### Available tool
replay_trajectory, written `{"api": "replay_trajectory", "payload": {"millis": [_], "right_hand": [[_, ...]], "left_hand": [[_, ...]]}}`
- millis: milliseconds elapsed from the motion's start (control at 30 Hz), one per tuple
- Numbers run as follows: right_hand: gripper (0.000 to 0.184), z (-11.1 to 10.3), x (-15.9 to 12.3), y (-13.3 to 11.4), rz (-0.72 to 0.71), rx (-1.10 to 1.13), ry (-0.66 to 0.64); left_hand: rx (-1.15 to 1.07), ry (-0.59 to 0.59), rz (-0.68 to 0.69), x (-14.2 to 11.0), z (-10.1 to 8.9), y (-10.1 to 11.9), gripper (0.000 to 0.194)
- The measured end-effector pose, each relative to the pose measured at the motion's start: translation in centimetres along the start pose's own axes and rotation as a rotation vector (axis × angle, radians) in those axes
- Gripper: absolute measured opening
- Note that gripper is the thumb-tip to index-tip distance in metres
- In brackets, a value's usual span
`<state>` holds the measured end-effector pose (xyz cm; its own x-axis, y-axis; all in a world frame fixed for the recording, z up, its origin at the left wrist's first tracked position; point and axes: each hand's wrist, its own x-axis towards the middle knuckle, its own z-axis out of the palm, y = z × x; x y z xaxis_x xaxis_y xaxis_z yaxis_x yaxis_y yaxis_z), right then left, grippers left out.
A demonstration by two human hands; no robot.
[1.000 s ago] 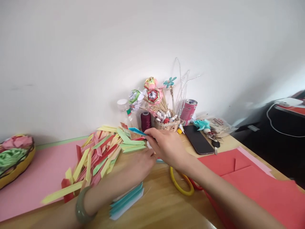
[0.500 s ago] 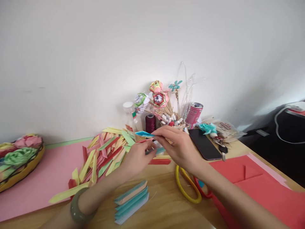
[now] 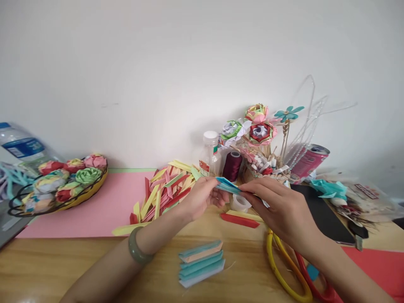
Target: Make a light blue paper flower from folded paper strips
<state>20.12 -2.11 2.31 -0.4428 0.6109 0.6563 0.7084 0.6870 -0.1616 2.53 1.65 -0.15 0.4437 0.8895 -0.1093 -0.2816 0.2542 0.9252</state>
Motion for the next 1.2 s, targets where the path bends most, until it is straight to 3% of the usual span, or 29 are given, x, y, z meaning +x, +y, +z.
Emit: {"api": "replay_trajectory", "payload": {"millis": [233, 333, 467, 633, 733, 833, 900, 1033, 1200], "right_hand": [[0.011, 0.5, -0.3, 0.7, 0.066, 0.068, 0.009], [0.009, 0.4, -0.1, 0.6, 0.083, 0.063, 0.04], [0.008, 0.4, 0.2, 0.0, 0.108, 0.104, 0.052], [0.006, 0.8, -0.1, -1.0, 0.113, 0.14, 0.091], [0.013, 1.2, -0.4, -1.3, 0.047, 0.069, 0.142], [0.042, 1.9, -0.6, -1.2, -0.063, -0.048, 0.18], [0.057, 2.6, -0.7, -1.1, -0.106, -0.07, 0.126], [0.052, 3.8, -0.8, -1.1, -0.104, -0.06, 0.018], [0.04, 3.8, -1.1, -1.4, -0.011, -0.072, 0.116]], "left_hand": [[-0.201, -0.111, 0.041, 0.1, 0.1, 0.1, 0.049], [-0.145, -0.12, 0.12, -0.2, 0.4, 0.1, 0.038], [0.082, -0.028, 0.213, -0.7, 0.9, 0.0, 0.018], [0.277, 0.061, 0.437, -1.2, 1.4, -0.1, 0.013], [0.055, 0.032, 0.331, -1.2, 1.7, -0.1, 0.018], [-0.234, 0.027, 0.212, -1.1, 2.0, -0.1, 0.021], [-0.344, 0.027, 0.163, -1.1, 2.2, -0.1, 0.021], [-0.455, 0.032, 0.109, -1.4, 2.7, -0.2, 0.018], [-0.392, 0.059, 0.167, -1.8, 2.9, -0.2, 0.012]]}}
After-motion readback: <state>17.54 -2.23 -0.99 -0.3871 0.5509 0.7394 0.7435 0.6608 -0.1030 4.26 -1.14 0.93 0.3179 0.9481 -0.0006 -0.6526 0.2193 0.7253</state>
